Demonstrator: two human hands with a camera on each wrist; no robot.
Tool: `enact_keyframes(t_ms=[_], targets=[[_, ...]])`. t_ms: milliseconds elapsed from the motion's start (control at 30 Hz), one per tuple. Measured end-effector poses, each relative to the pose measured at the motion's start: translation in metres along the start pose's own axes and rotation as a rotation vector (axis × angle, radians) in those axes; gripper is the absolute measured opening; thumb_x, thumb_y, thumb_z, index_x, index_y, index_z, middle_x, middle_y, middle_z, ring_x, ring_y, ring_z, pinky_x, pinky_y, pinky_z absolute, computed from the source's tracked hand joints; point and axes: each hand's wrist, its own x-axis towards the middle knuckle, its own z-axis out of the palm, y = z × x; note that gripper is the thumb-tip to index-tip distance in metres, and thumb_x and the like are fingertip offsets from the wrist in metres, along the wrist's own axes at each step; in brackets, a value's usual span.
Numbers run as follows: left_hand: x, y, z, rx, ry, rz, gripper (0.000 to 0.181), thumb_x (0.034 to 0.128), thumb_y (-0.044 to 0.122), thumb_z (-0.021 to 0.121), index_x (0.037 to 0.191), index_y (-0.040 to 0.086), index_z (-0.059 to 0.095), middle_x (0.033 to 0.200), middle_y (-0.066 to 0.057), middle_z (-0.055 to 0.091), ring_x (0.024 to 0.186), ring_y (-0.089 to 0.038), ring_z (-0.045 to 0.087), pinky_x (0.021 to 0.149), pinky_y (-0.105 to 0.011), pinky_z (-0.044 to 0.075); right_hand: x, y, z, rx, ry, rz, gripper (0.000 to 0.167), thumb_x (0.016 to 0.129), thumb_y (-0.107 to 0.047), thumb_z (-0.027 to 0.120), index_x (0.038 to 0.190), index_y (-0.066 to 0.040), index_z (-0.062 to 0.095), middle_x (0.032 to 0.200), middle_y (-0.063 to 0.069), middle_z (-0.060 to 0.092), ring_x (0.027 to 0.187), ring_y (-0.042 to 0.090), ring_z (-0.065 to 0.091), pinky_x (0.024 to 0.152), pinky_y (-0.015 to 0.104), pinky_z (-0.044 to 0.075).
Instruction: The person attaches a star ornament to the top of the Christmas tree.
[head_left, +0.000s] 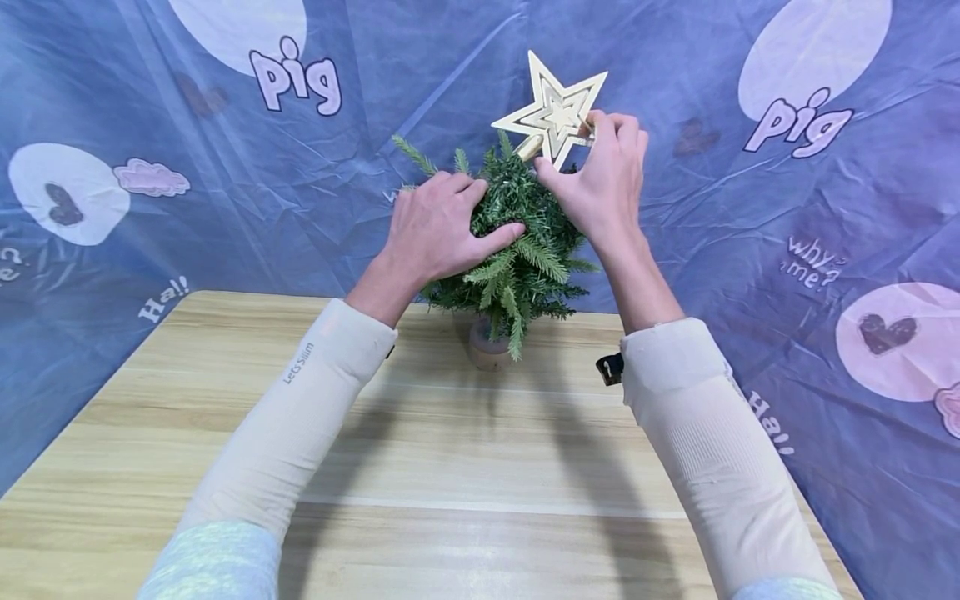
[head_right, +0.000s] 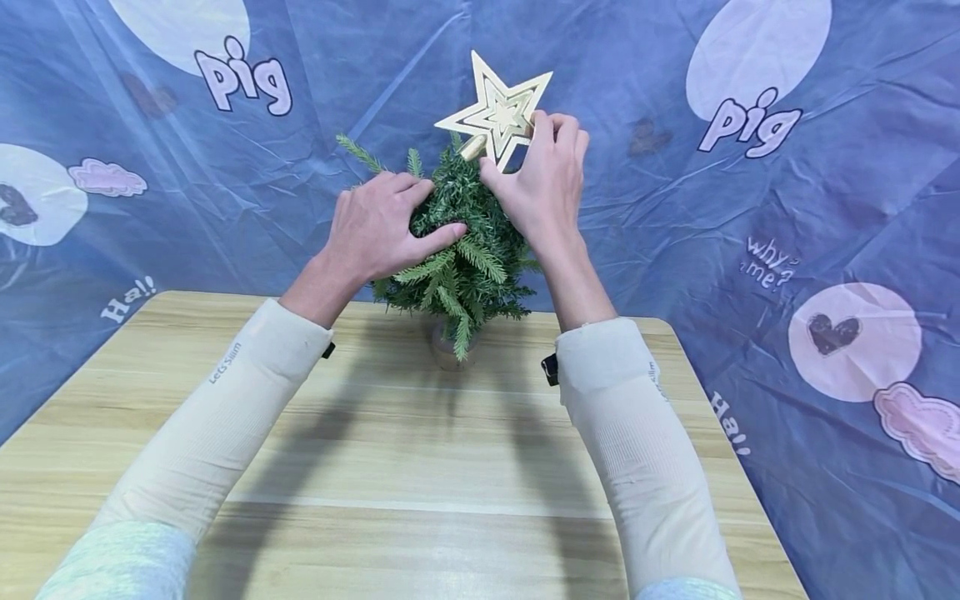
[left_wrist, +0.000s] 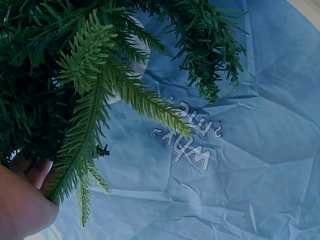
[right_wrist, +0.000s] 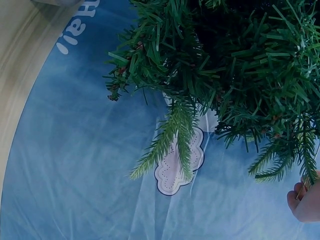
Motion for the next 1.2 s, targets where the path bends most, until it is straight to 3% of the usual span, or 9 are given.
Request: enact_keyframes(t_ms=[333, 600, 1200], targets=[[0.0002, 0.0009, 0.0002, -0.004, -0.003, 0.002, 0.091, 0.0869, 0.084, 0.041, 0.138, 0.012, 0.064, 0.132, -0.007, 0.065, 0.114, -0.029, 0.063, 0.06, -0.044, 0.051, -0.0016, 0.0008, -0.0005, -0.001, 0.018, -0.029, 0.06, 0.083, -0.044, 0.079, 0.126, -0.007, 0.06, 0.132, 0.01, 0.046, 0.121, 0.024, 0.038, 0.097, 0.032, 0.038], [0.0, 0.0002, -0.0003, -0.008, -0.015, -0.005, 0.092, 0.0873, 0.084, 0.04, 0.139, 0.012, 0.063, 0.135, -0.008, 0.064, 0.117, -0.029, 0.062, 0.062, -0.045, 0.052, -0.0031, -0.0008, 0.0015, -0.021, 0.004, -0.076, 0.067, 0.083, -0.041, 0.079, 0.135, -0.005, 0.057, 0.134, 0.011, 0.046, 0.125, 0.024, 0.037, 0.098, 0.032, 0.04], [-0.0006, 0.0005, -0.0002, -0.011, -0.017, -0.009, 0.092, 0.087, 0.085, 0.039, 0.139, 0.012, 0.063, 0.135, -0.008, 0.064, 0.116, -0.029, 0.062, 0.062, -0.045, 0.051, -0.0027, -0.0027, -0.0022, -0.045, -0.001, -0.175, 0.069, 0.081, -0.031, 0.082, 0.138, -0.004, 0.054, 0.136, 0.012, 0.046, 0.125, 0.024, 0.038, 0.096, 0.032, 0.042]])
